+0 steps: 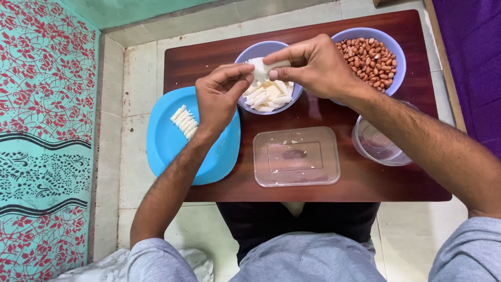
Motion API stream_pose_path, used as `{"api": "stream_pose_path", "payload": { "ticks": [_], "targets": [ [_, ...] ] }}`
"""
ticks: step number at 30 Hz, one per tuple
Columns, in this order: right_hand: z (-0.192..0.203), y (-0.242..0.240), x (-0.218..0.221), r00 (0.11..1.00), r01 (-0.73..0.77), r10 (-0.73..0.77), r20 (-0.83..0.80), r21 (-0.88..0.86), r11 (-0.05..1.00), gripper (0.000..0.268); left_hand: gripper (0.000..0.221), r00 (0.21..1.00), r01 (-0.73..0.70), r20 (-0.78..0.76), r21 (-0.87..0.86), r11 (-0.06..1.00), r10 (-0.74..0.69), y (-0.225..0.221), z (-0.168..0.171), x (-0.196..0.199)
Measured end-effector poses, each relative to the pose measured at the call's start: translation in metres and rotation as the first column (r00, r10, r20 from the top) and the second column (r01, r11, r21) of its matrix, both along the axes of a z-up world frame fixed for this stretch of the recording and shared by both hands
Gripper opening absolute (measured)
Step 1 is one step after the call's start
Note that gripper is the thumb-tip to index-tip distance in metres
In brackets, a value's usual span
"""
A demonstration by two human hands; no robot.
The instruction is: Wrapping individual peanuts in thin white strips to create small snacks.
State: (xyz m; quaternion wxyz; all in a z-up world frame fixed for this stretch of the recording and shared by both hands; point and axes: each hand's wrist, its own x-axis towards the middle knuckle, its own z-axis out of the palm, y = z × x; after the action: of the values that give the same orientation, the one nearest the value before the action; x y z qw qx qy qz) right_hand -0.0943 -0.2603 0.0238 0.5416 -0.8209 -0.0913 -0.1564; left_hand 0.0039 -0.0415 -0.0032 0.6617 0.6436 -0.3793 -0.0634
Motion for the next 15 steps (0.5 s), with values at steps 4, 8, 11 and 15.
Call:
{"api": "stream_pose_path", "payload": {
  "ticks": [4,8,11,15],
  "targets": [
    [-0.005,0.0,0.001,0.999,0.033,-0.033,0.01,-0.049,0.998,0.025,0.027,1.0,0.024,0.009,-0.018,1.0,-0.023,0.0,-0.004,-0.001],
    [-0.01,0.0,0.003,0.998,0.052,-0.05,0.037,-0.072,0.996,0.023,0.029,0.996,0.004,0.086,0.004,1.0,-0.005,-0.001,-0.005,-0.001],
    [-0.016,-0.001,0.006,0.996,0.057,-0.05,0.079,-0.091,0.994,0.017,0.025,0.99,-0.032,0.139,0.042,0.999,0.026,-0.001,-0.003,-0.003],
    [-0.022,-0.001,0.007,0.994,0.045,-0.04,0.106,-0.053,0.998,0.012,0.02,0.979,-0.09,0.188,0.062,0.994,0.077,-0.002,-0.003,-0.006]
  ]
}}
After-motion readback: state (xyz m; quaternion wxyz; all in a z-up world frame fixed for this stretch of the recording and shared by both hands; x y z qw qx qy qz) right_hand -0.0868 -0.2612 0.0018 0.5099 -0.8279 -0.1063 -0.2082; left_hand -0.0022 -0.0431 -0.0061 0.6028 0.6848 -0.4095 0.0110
